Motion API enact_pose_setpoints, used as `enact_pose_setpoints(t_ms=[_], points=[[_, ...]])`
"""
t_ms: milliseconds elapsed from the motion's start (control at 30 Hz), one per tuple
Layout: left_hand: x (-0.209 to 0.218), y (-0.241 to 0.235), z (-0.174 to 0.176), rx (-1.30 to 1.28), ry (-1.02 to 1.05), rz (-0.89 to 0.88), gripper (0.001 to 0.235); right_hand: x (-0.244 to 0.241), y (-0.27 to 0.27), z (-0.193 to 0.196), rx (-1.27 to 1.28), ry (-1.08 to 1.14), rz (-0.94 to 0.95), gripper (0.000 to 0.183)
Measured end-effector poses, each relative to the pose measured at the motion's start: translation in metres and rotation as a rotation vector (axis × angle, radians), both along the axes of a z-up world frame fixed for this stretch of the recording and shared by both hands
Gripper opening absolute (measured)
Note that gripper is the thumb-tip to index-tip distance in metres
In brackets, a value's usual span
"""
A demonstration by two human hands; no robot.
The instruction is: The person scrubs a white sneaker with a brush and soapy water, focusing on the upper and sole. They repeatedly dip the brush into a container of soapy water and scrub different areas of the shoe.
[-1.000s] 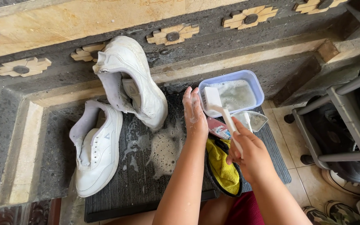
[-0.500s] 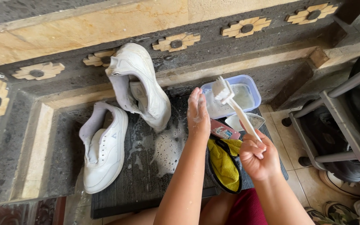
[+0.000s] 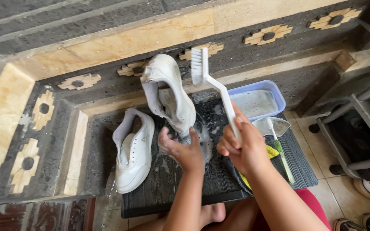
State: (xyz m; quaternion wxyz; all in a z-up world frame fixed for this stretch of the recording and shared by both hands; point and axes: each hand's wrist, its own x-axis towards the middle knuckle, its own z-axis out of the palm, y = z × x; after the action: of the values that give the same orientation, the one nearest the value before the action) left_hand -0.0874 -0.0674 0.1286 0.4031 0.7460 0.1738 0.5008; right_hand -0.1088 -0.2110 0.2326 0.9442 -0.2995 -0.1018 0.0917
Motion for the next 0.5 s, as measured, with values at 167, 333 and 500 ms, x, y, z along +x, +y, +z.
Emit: enact_pose_setpoints(t_ms=[167,333,500], points=[[0.020,0.048,-0.012,-0.120,0.580,-0.222,0.115,-0.005,0.028,-0.005,-0.388,-0.111,-0.008,0.062],[0.056,0.078,-0.088,0.284,0.614,-0.253,0.122,-0.046,0.038,-0.040,-0.426,0.209,-0.069,0.063],[0.062,0.074,-0.070,0.570,1.315,-0.264,0.127,-0.043,0.045,-0.009,-0.376,0.302,-0.096,0.070]])
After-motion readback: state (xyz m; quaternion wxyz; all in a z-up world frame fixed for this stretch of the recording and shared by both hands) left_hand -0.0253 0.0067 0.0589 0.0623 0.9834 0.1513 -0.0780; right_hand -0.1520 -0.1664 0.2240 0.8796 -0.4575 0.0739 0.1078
